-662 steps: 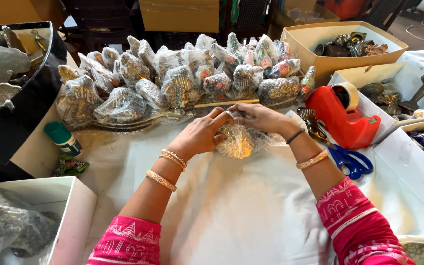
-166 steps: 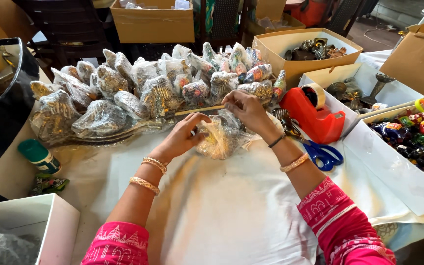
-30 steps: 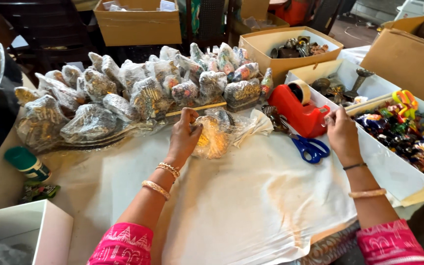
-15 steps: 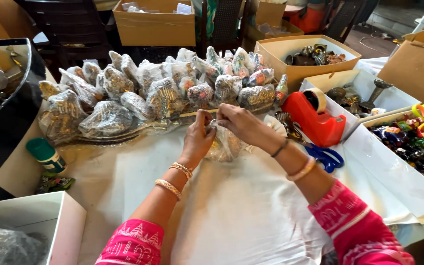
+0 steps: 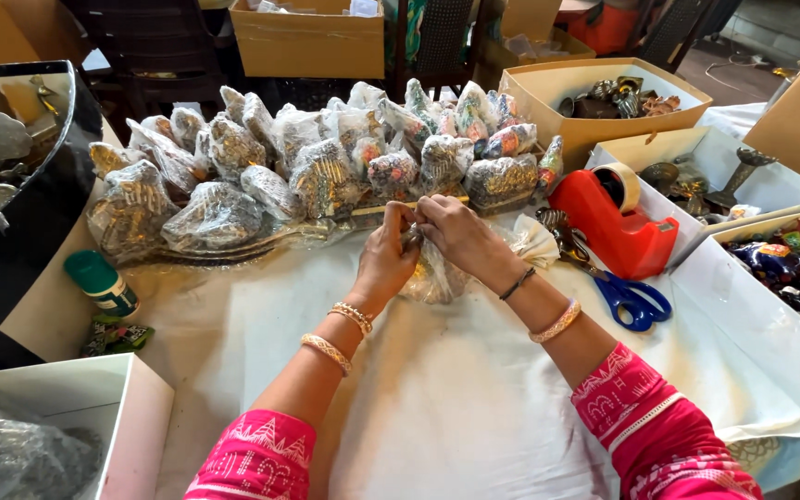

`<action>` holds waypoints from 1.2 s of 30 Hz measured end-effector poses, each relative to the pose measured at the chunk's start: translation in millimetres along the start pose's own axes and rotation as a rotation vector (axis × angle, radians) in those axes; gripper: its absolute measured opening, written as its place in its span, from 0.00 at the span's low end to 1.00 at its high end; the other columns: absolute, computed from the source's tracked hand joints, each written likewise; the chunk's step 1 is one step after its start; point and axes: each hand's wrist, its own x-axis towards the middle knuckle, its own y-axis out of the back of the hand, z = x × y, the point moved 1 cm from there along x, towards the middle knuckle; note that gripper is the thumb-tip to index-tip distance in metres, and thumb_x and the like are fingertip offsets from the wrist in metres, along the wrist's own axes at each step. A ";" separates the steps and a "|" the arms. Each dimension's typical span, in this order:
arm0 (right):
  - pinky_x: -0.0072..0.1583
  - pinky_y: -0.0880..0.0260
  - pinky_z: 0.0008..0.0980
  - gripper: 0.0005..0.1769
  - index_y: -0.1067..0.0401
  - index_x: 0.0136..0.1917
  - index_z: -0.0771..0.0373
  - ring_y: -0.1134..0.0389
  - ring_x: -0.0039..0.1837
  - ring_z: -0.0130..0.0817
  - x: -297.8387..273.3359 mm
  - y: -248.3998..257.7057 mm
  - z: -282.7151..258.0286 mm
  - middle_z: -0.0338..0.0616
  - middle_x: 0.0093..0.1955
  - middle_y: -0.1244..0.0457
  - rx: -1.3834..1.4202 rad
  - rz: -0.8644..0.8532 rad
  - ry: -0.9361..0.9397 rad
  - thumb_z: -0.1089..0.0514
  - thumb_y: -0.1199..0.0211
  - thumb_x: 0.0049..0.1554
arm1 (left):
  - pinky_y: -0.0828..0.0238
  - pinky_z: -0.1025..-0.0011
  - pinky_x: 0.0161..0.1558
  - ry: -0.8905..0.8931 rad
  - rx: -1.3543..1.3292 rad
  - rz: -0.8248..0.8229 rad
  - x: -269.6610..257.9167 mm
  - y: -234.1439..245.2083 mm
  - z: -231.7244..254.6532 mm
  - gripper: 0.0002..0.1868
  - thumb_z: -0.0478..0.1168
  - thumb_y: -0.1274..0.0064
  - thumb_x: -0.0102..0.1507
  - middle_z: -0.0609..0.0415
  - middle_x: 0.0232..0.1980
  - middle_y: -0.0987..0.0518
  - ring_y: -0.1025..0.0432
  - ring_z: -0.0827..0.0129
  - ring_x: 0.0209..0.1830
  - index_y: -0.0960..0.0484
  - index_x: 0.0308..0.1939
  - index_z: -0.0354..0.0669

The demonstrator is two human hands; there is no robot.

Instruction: The person wraps small figurines in bubble wrap and later cleans a metal decorative stand with a cloth.

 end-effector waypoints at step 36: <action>0.45 0.33 0.28 0.18 0.27 0.53 0.67 0.40 0.41 0.21 -15.0 -11.6 45.2 0.38 0.38 0.36 0.334 -0.103 -0.375 0.54 0.29 0.56 | 0.30 0.69 0.34 0.010 -0.055 0.003 11.9 -4.2 -21.7 0.10 0.38 0.43 0.65 0.50 0.30 0.21 0.30 0.70 0.27 0.23 0.43 0.34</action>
